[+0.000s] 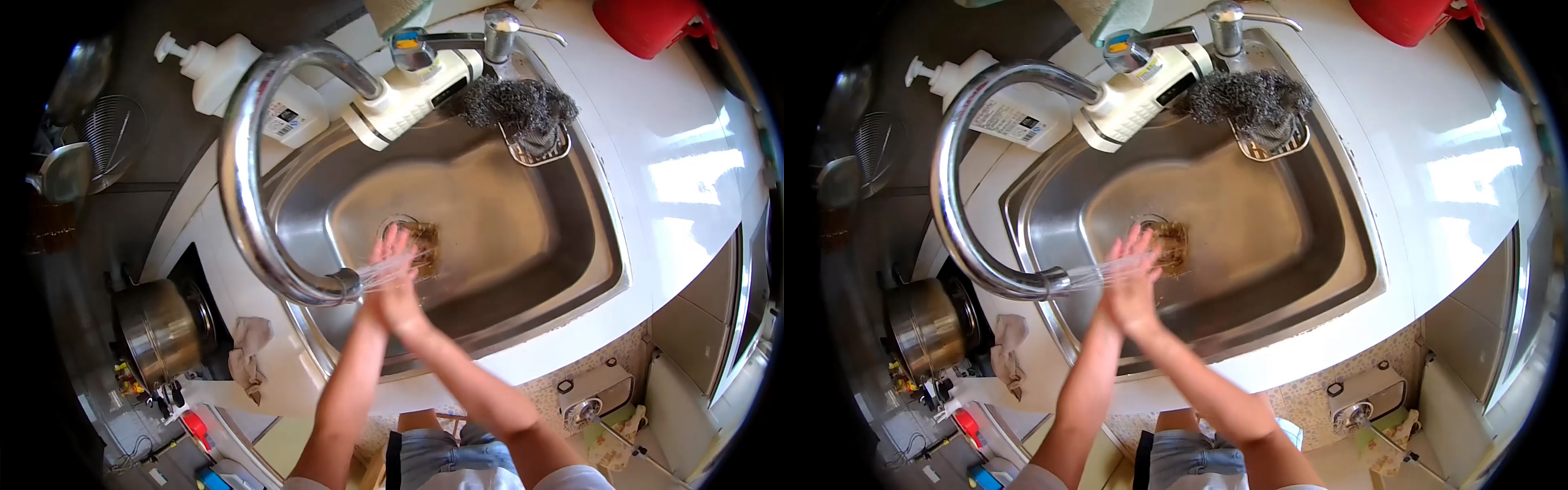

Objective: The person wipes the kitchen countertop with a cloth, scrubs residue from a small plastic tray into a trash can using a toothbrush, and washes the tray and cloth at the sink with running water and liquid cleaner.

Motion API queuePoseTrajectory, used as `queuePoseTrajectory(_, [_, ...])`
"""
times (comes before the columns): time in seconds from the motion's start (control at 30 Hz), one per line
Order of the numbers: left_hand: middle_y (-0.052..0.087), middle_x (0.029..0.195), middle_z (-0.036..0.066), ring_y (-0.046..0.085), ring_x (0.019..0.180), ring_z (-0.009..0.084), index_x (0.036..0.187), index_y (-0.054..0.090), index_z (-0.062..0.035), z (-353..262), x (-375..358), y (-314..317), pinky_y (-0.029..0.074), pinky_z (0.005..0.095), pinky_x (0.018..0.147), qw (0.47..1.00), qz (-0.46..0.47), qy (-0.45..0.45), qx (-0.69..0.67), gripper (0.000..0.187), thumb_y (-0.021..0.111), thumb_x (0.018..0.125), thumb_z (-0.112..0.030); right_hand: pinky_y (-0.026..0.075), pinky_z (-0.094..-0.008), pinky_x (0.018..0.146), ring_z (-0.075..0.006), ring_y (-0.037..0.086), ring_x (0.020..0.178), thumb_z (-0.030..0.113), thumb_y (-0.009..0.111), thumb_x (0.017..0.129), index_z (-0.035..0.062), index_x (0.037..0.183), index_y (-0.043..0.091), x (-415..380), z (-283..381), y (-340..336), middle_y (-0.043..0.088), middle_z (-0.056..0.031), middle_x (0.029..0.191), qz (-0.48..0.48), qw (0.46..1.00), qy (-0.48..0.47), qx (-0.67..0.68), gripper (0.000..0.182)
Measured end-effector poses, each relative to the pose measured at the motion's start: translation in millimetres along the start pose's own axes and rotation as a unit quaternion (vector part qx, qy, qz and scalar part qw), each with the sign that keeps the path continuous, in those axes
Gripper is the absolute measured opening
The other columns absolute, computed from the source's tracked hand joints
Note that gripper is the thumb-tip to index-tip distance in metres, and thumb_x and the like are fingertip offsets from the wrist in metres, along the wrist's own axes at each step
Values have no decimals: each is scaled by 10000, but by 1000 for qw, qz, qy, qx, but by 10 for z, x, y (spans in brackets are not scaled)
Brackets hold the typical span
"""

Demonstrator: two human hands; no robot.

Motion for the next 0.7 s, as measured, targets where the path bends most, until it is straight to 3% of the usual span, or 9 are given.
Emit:
queuePoseTrajectory(0.03, [177, 1509, 15, 170, 1379, 225, 1447, 193, -220, -3, 28, -44, 158, 424, 1095, 999, -40, -11, 24, 619, 291, 928, -543, 64, -330, 1119, -240, 35, 1400, 502, 306, 940, 70, 1439, 177, -113, 92, 58, 86, -122, 1514, -7, 997, -46, -62, 673])
queuePoseTrajectory(0.13, [167, 1511, 32, 187, 1374, 248, 1447, 200, -196, 53, -72, 130, 145, 458, 1093, 992, -114, -27, 37, 578, 265, 950, -484, 67, -335, 1120, -240, 44, 1398, 502, 306, 942, 42, 1436, 157, 312, -444, -2, 86, -123, 1513, 43, 969, 70, 232, 692])
queuePoseTrajectory(0.27, [184, 1503, 52, 208, 1366, 204, 1437, 222, -129, 90, -11, -159, 168, 374, 1105, 995, -84, -36, -33, 536, 271, 976, -398, 204, -546, 1051, -407, 37, 1375, 322, 487, 868, 65, 1420, 200, 236, -579, 357, 19, -197, 1503, -26, 968, 0, -249, 673])
queuePoseTrajectory(0.3, [216, 1492, 56, 216, 1360, 172, 1424, 245, -87, -72, -84, -100, 175, 304, 1105, 998, -12, 60, -26, 548, 293, 974, -396, 146, -587, 1047, -427, -39, 1366, 371, 414, 898, 62, 1430, 145, 26, -239, 262, -72, -221, 1492, -54, 983, -123, -127, 671])
queuePoseTrajectory(0.4, [237, 1483, 59, 220, 1358, 197, 1420, 259, -94, 94, -154, 109, 187, 328, 1104, 992, -122, 26, -9, 540, 302, 973, -395, 79, -307, 1118, -223, 74, 1392, 555, 307, 926, 12, 1429, 157, 215, -549, -51, 109, -134, 1506, 50, 943, 183, 275, 755])
queuePoseTrajectory(0.47, [223, 1487, 65, 198, 1368, 205, 1426, 239, -92, 192, -221, 206, 174, 344, 1110, 982, -178, -58, -25, 552, 276, 975, -407, 73, -315, 1118, -239, 73, 1395, 585, 315, 908, 45, 1416, 251, 378, -655, -149, 104, -135, 1508, -20, 969, 137, 203, 745])
queuePoseTrajectory(0.57, [207, 1493, 68, 192, 1371, 216, 1442, 200, -134, 88, -33, -8, 182, 349, 1104, 998, 32, -26, -42, 564, 244, 971, -441, 239, -540, 1032, -429, 147, 1344, 338, 464, 903, 58, 1388, 299, -73, -26, 59, 111, -292, 1455, -97, 972, -60, -207, 584])
queuePoseTrajectory(0.67, [210, 1493, 62, 200, 1368, 216, 1441, 208, -148, 265, -80, 123, 198, 336, 1098, 990, -118, -20, -73, 566, 276, 966, -447, 57, -341, 1126, -292, 27, 1396, 509, 266, 942, 10, 1415, 209, 267, -489, -175, 92, -188, 1496, 25, 994, 62, 81, 690])
queuePoseTrajectory(0.7, [222, 1489, 55, 207, 1364, 201, 1436, 214, -118, 306, -254, 252, 194, 330, 1103, 975, -188, -95, -67, 585, 309, 961, -445, 49, -372, 1125, -331, 15, 1391, 490, 246, 951, 30, 1414, 235, 391, -678, -247, 87, -193, 1496, -8, 983, 157, 93, 652])
Point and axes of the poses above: each hand's wrist, its own x-axis towards the middle knuckle, its own y-axis out of the palm, z = x × y, the point moved 9 cm from there along x, towards the middle knuckle
